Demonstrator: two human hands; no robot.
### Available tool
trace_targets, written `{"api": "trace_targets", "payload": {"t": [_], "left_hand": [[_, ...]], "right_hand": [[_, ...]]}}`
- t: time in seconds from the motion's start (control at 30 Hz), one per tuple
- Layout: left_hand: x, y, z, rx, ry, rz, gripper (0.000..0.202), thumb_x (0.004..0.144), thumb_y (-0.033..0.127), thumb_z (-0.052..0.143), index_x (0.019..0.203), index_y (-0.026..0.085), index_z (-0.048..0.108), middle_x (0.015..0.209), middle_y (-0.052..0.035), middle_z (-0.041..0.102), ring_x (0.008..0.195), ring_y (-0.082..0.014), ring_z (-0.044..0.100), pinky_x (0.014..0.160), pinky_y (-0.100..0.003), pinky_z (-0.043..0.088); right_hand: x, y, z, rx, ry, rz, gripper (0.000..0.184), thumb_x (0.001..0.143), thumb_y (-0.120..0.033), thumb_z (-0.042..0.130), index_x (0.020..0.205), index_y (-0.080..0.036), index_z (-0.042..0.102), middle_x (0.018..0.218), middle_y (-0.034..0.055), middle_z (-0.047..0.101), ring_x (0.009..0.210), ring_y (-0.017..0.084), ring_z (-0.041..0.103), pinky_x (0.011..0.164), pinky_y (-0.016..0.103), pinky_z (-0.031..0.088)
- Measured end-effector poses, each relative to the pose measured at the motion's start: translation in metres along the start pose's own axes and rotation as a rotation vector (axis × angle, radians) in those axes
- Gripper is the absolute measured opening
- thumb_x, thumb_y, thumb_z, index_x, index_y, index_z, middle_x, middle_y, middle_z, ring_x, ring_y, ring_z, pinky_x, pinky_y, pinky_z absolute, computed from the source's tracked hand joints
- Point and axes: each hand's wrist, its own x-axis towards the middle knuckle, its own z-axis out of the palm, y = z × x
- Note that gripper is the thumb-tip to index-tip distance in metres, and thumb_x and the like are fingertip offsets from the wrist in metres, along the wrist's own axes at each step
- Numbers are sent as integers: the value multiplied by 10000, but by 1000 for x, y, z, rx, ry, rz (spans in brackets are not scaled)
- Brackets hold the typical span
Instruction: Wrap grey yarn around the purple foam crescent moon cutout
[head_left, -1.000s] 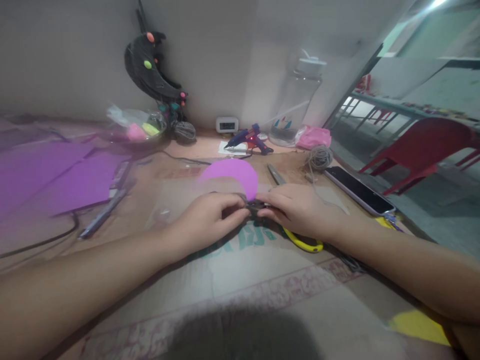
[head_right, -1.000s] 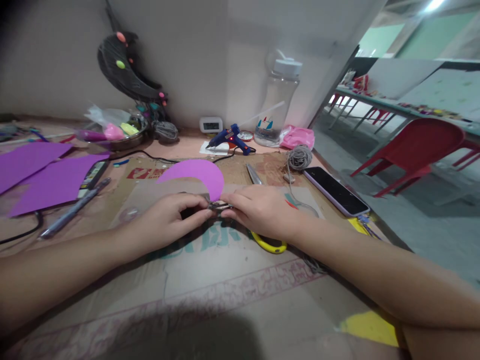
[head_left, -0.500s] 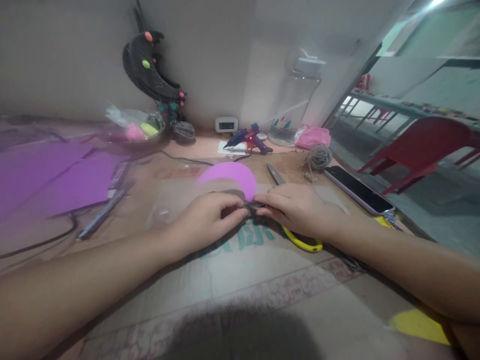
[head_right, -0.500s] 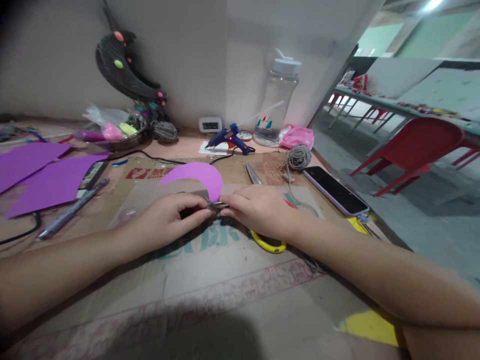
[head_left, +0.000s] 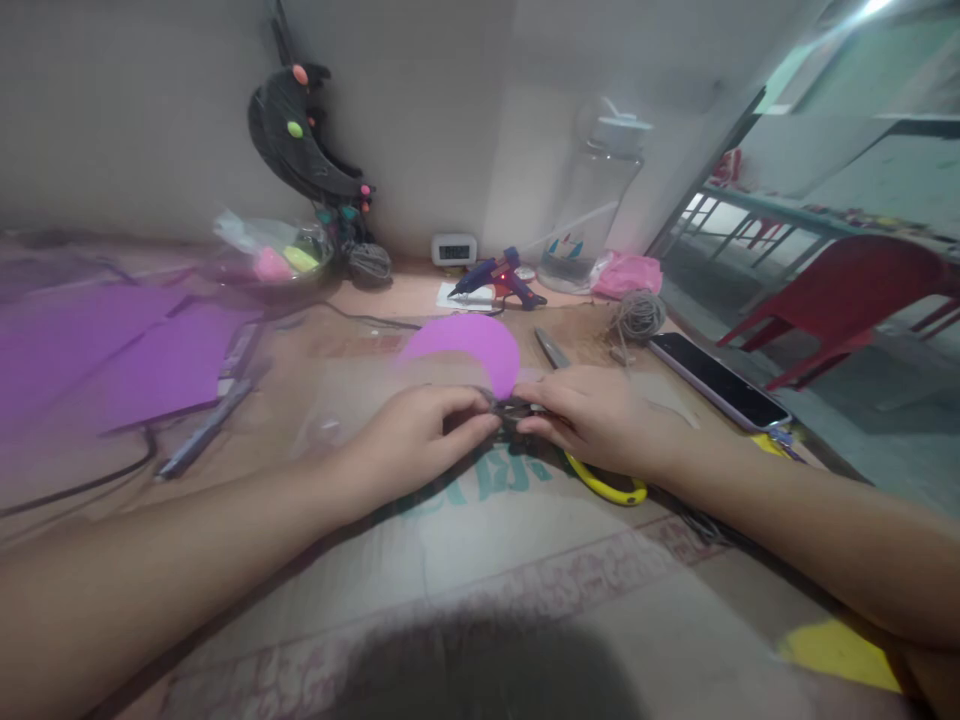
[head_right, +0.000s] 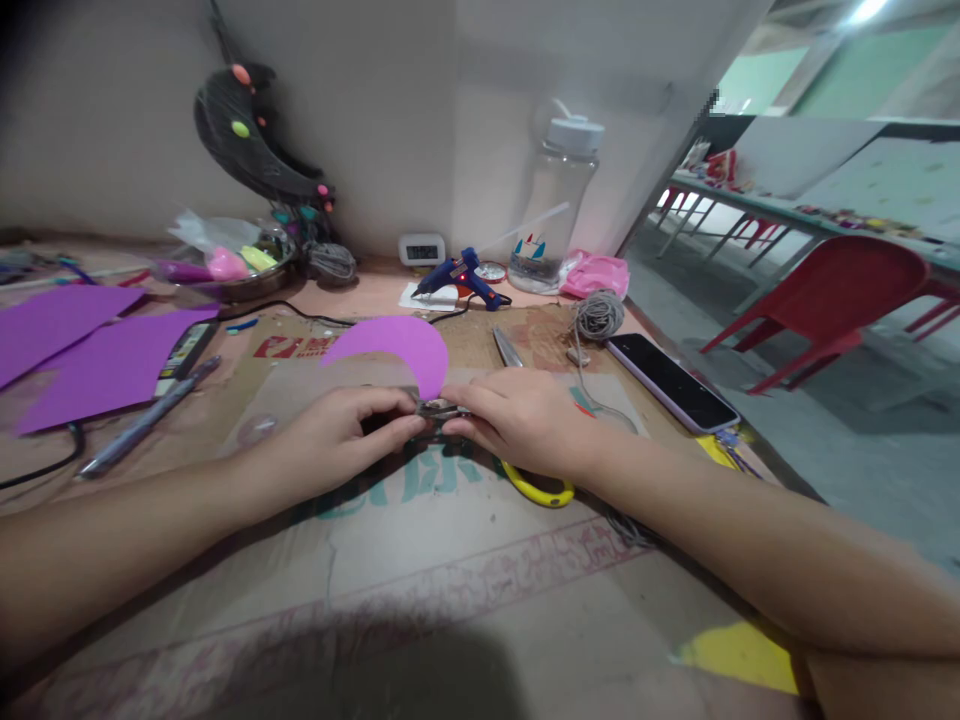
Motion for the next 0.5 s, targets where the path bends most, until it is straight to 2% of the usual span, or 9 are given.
{"api": "trace_targets", "payload": {"t": [0.17,0.33,0.5], "left_hand": [[1,-1,-1,-66,-1,-16,289,963,353,457,781,188,610,760,16,638,713,-134,574,669,-250,409],[1,-1,-1,-73,-10,-47,303,973,350,425,768,189,580,696,16,597,665,-134,559,621,-253,395],[1,-1,-2,-105,-27,-42,333,979,337,393,720,185,537,676,13,560,651,-134,541,614,-259,395]], "right_hand": [[0,-1,-3,25,-34,59,375,1004,-416,425,1115,-133,646,752,58,699,700,172,631,618,271,399],[-1,-1,-5,94,-49,141,394,999,-388,411,1142,-99,638,894,115,718,803,203,653,694,298,443],[-1,1,-1,101,-58,160,369,991,-392,442,1131,-119,647,875,102,716,794,205,648,683,297,437]]}}
